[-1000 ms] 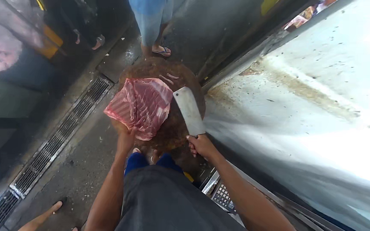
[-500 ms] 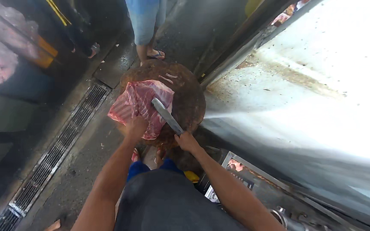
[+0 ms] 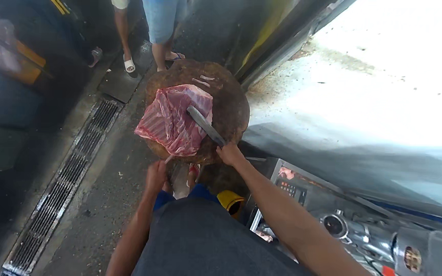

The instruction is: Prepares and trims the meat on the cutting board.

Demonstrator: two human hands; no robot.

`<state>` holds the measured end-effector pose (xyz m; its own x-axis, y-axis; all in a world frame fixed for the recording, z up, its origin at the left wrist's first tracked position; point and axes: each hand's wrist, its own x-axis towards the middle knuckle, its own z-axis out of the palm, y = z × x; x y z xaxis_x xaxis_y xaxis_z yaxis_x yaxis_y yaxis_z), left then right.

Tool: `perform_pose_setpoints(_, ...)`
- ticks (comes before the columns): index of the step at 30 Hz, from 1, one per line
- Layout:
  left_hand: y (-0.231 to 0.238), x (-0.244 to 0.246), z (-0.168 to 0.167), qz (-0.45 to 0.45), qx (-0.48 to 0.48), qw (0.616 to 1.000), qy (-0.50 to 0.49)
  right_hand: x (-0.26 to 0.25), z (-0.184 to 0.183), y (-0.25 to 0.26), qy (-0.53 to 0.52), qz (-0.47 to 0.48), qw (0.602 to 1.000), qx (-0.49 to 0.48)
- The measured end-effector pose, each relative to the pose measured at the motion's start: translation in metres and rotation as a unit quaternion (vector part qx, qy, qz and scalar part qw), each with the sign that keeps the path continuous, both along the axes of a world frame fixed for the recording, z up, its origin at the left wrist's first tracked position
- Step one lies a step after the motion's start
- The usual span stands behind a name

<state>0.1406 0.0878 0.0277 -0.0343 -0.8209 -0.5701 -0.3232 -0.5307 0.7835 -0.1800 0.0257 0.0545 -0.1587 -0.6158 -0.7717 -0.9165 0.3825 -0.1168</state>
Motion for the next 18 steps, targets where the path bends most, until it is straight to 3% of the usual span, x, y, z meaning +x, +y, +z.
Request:
perform_pose_setpoints(3, 0.06, 0.047, 0.006, 0.167, -0.024, 0.971, 0.168, 0.004, -0.001, -0.005, 0.011, -0.009, 1.0, 0.003)
perform_pose_setpoints(6, 0.074, 0.084, 0.025, 0.192, -0.087, 0.936, 0.281, 0.011, 0.0, -0.002, 0.015, -0.017, 1.0, 0.007)
perform_pose_setpoints(8, 0.048, 0.095, 0.038, 0.131, -0.146, 0.95, 0.245, 0.017, 0.001, 0.011, -0.01, -0.046, 0.999, -0.018)
perform_pose_setpoints(11, -0.022, 0.078, 0.061, 0.037, -0.202, 0.974, 0.101, 0.02, 0.004, 0.05, -0.083, -0.168, 0.98, -0.073)
perform_pose_setpoints(15, -0.118, 0.019, 0.091, -0.059, -0.184, 0.978, -0.073, 0.016, 0.006, 0.103, -0.171, -0.311, 0.93, -0.1)
perform_pose_setpoints(18, -0.183, -0.036, 0.091, -0.124, -0.211, 0.963, -0.117, -0.006, 0.001, 0.124, -0.184, -0.337, 0.918, -0.099)
